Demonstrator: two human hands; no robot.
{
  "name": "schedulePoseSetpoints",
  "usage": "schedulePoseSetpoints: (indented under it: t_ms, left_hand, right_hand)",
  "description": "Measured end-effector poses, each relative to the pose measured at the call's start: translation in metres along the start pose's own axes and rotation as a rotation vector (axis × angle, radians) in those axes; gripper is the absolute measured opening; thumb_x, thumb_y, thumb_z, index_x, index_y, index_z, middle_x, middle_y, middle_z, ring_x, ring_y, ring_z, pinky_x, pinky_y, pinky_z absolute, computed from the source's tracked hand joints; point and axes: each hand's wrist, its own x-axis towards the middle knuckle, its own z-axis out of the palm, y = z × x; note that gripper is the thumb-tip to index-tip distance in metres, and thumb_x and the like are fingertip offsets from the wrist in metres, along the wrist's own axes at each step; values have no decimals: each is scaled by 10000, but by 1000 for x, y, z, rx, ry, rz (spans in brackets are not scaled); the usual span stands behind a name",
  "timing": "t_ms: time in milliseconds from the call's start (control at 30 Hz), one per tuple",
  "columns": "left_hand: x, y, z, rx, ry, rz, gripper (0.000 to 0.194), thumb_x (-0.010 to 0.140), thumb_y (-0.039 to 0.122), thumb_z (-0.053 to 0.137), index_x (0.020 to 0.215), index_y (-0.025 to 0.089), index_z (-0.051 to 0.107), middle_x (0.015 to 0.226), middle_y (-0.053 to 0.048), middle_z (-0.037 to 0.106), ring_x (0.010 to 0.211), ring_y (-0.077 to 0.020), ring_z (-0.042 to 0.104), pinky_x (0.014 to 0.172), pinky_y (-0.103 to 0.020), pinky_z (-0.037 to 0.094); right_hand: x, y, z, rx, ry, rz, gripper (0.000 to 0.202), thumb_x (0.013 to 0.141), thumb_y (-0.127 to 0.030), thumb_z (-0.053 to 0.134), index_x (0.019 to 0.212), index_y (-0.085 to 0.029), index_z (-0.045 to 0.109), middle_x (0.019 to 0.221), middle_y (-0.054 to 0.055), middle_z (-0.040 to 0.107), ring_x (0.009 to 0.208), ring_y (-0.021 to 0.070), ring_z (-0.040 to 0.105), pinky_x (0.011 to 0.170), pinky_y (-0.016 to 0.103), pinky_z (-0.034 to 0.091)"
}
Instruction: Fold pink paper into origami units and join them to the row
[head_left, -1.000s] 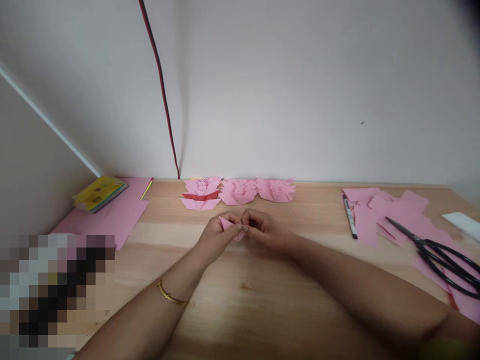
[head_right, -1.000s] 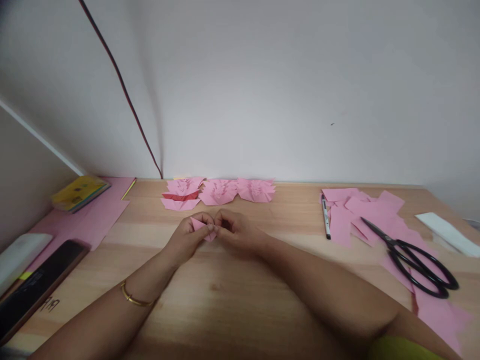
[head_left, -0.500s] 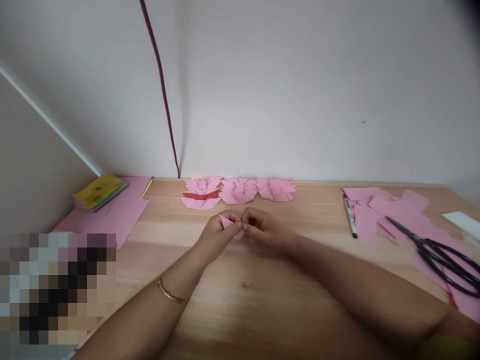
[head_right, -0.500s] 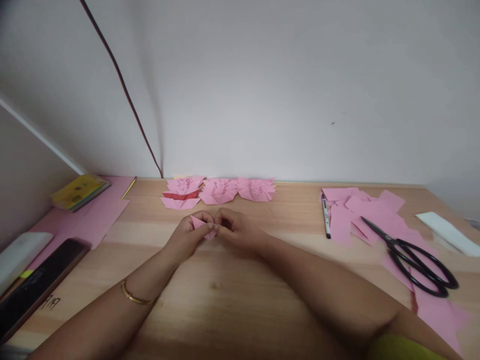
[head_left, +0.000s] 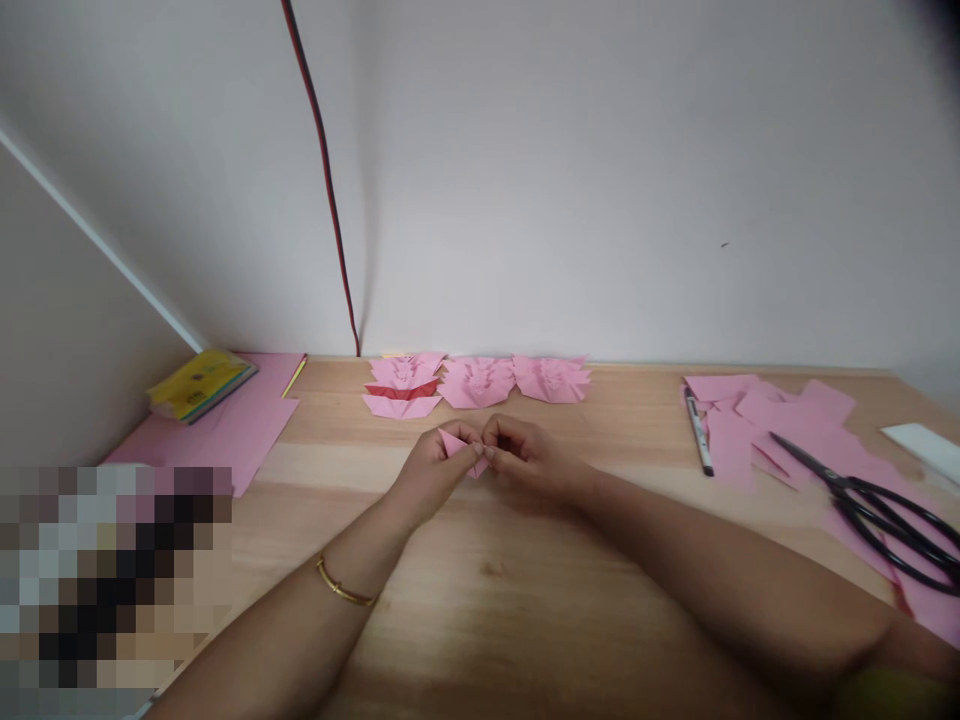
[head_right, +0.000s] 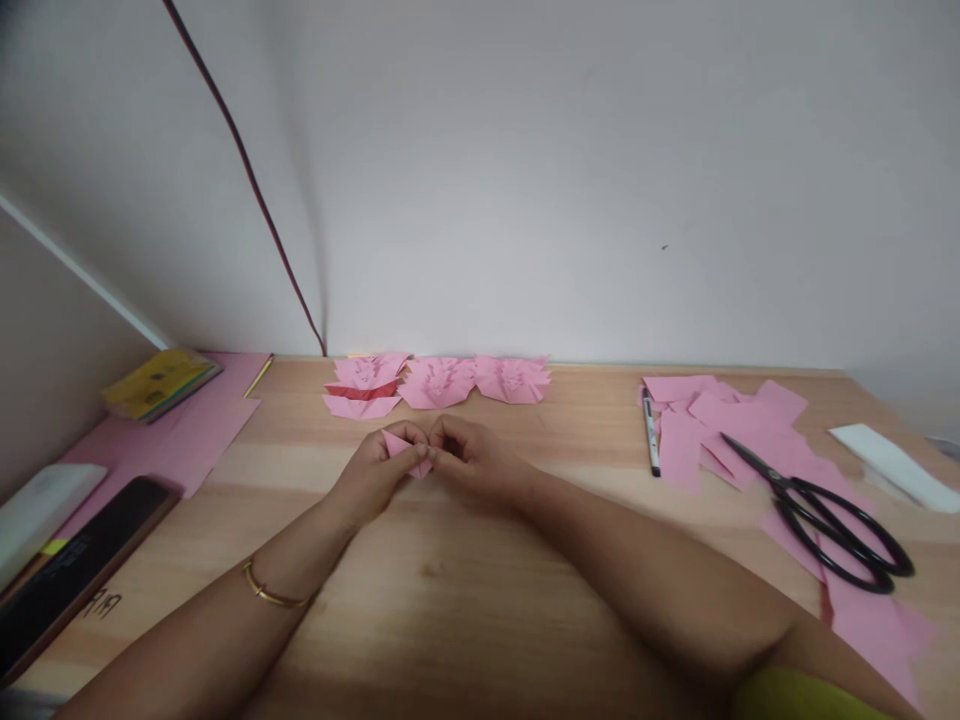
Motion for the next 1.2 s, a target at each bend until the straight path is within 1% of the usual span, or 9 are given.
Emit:
schedulePoseSetpoints:
  t_ms: [300, 500, 767, 1100, 1200]
  left_hand:
    - [0, 1, 0, 29, 23, -3, 177, 719, 283, 657, 699, 138, 556, 650, 2, 555, 609, -99, 502, 601, -220, 364]
    - [0, 2, 0, 39, 16, 6, 181, 720, 289, 652, 695, 142, 550, 641, -1, 557, 609, -102, 500, 595, -222, 363]
    - [-1, 3, 0, 60, -16, 3, 184, 740, 285, 653, 697, 136, 553, 648, 3, 547, 616, -94, 491, 607, -218, 359]
    - [-1, 3, 1, 43, 7, -4, 187, 729, 286, 665, 717, 138, 550, 675, -4, 561, 630, -99, 499, 608, -219, 358]
    - [-1, 3, 1, 40, 14, -4, 191, 722, 294, 669, 711, 140, 557, 670, 2, 559, 623, -100, 500, 607, -220, 360]
  right_hand:
    - [0, 1, 0, -24, 12, -11, 227, 848, -365, 540, 744, -174, 476, 666, -19, 508, 585, 90, 420, 533, 203, 326]
    - [0, 2, 0, -31, 20, -22, 242, 848, -382, 539, 740, -174, 476, 653, -23, 494, 576, 88, 406, 528, 202, 323]
    - [0, 2, -1, -32, 1, -52, 205, 850, -334, 528, 735, -176, 467, 680, -17, 515, 606, 93, 421, 558, 204, 333]
    - [-1, -1, -4, 4, -23, -78, 170, 845, -309, 518, 755, -177, 457, 711, -9, 505, 631, 99, 421, 578, 213, 341]
    - [-2, 0, -3, 9, -31, -72, 184, 852, -331, 520, 774, -175, 465, 720, -5, 507, 630, 98, 416, 570, 213, 335]
